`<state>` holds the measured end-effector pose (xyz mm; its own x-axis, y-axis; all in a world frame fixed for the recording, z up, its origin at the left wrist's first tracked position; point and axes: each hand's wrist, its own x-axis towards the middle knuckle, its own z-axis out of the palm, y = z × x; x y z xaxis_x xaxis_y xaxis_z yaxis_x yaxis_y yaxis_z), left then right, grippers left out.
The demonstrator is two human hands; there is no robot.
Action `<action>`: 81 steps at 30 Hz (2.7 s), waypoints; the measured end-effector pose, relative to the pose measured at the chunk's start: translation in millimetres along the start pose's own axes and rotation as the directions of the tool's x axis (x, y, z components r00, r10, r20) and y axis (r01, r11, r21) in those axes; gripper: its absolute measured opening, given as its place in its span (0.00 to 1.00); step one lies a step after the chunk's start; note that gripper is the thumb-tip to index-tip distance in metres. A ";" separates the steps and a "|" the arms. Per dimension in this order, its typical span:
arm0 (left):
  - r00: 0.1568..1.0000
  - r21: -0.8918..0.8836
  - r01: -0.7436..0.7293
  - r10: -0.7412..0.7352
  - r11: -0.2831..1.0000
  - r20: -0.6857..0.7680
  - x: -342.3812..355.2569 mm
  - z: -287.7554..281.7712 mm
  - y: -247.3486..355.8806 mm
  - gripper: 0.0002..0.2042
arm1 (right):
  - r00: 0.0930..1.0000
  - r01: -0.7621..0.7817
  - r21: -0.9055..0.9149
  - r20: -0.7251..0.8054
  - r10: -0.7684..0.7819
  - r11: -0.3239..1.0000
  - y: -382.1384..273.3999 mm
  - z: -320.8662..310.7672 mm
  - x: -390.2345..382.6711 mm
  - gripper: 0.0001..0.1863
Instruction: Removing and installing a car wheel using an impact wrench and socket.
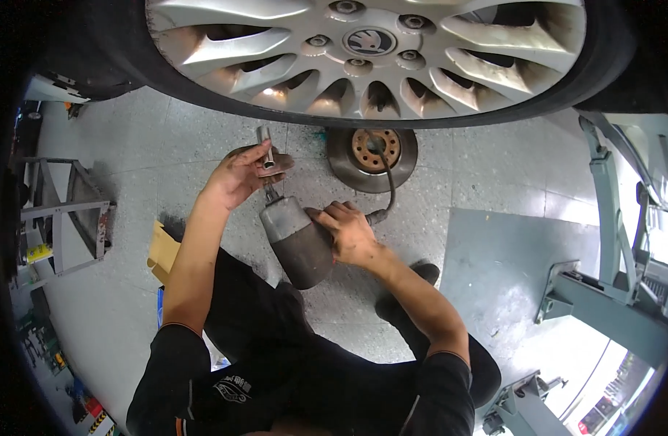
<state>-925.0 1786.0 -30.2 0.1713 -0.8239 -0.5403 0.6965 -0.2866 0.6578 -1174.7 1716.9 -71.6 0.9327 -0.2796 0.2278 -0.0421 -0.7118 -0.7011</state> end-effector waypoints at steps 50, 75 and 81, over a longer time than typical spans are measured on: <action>0.942 -0.014 -0.100 0.099 0.995 0.319 44.4 152.3 34.7 0.22 | 0.712 -0.170 0.718 -0.384 0.588 0.675 3.3 -27.3 16.1 0.14; 0.930 -0.023 -0.263 0.260 0.965 0.258 -25.7 175.2 40.1 0.17 | 0.788 -0.264 0.675 -0.261 0.557 0.689 -52.1 -71.6 12.4 0.20; 0.973 0.072 -0.144 0.127 0.987 0.193 -29.6 200.9 80.2 0.18 | 0.810 0.007 0.404 -0.539 0.232 0.915 -69.6 -81.4 37.1 0.18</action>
<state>-1014.2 1689.2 144.0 0.1211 -0.9324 -0.3406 0.6127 -0.1998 0.7646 -1166.4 1703.6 40.6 0.5527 -0.7385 0.3862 0.1125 -0.3930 -0.9126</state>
